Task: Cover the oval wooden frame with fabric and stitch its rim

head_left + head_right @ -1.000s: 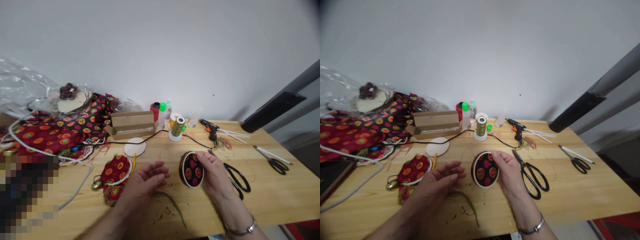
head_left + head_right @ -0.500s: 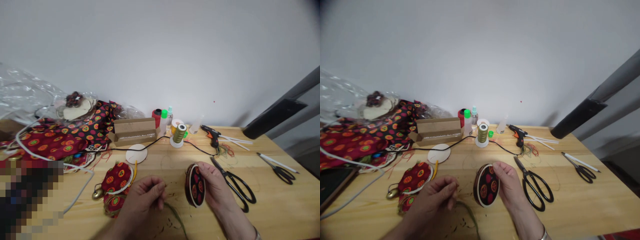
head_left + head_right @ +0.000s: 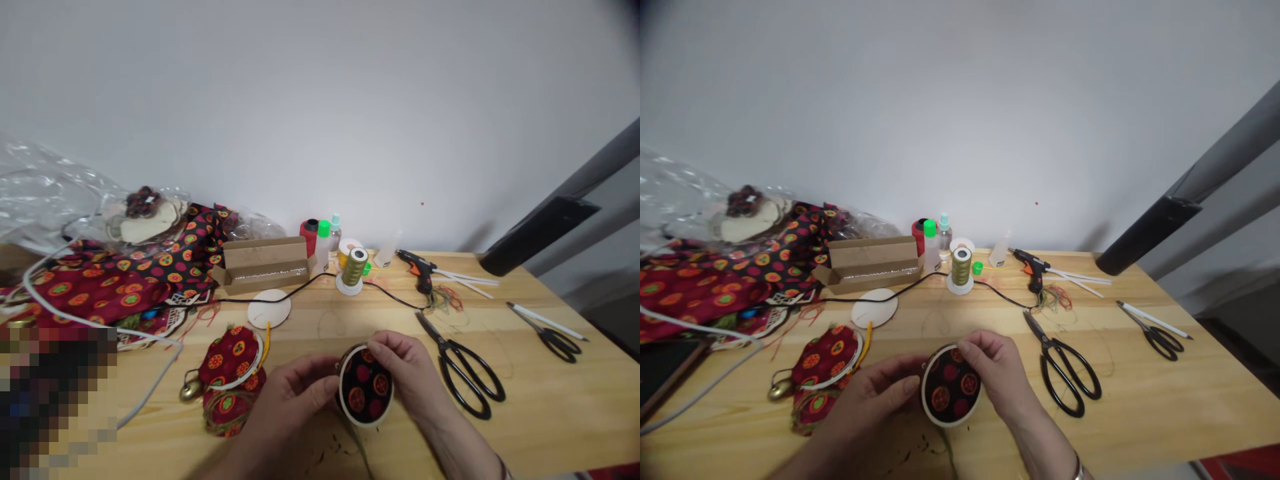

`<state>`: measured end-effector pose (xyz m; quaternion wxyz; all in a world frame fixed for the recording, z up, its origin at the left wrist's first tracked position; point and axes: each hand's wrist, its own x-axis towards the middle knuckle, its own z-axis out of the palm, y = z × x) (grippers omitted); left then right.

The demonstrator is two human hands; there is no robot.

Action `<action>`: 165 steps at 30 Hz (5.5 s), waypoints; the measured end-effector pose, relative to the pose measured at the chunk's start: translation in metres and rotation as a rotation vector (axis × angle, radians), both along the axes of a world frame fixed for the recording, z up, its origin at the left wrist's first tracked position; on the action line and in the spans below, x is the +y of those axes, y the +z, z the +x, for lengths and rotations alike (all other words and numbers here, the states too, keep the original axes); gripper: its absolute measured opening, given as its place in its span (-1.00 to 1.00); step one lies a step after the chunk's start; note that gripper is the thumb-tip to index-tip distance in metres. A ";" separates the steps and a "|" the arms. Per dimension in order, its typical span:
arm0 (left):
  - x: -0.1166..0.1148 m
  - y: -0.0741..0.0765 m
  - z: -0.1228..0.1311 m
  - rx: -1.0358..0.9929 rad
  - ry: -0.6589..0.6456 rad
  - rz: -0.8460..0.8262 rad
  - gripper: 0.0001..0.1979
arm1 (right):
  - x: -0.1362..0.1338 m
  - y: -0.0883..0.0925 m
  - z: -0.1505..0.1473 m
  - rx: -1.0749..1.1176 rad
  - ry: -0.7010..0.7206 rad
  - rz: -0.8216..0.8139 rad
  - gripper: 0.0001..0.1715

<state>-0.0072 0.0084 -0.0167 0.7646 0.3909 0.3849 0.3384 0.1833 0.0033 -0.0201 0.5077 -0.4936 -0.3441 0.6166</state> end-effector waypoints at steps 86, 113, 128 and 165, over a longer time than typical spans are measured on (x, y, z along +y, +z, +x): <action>-0.004 0.010 0.002 0.374 0.166 0.093 -0.78 | 0.000 -0.010 0.001 0.031 0.090 0.059 -0.68; -0.004 0.009 0.002 0.280 0.286 0.088 -0.76 | -0.001 0.001 0.000 -0.062 -0.009 0.056 -0.76; -0.009 0.010 0.000 0.106 0.197 0.035 -0.76 | -0.003 0.006 -0.002 -0.121 -0.024 0.093 -0.74; -0.002 0.008 -0.003 0.124 0.190 -0.043 -0.77 | -0.004 0.002 0.007 -0.172 0.185 0.095 -0.75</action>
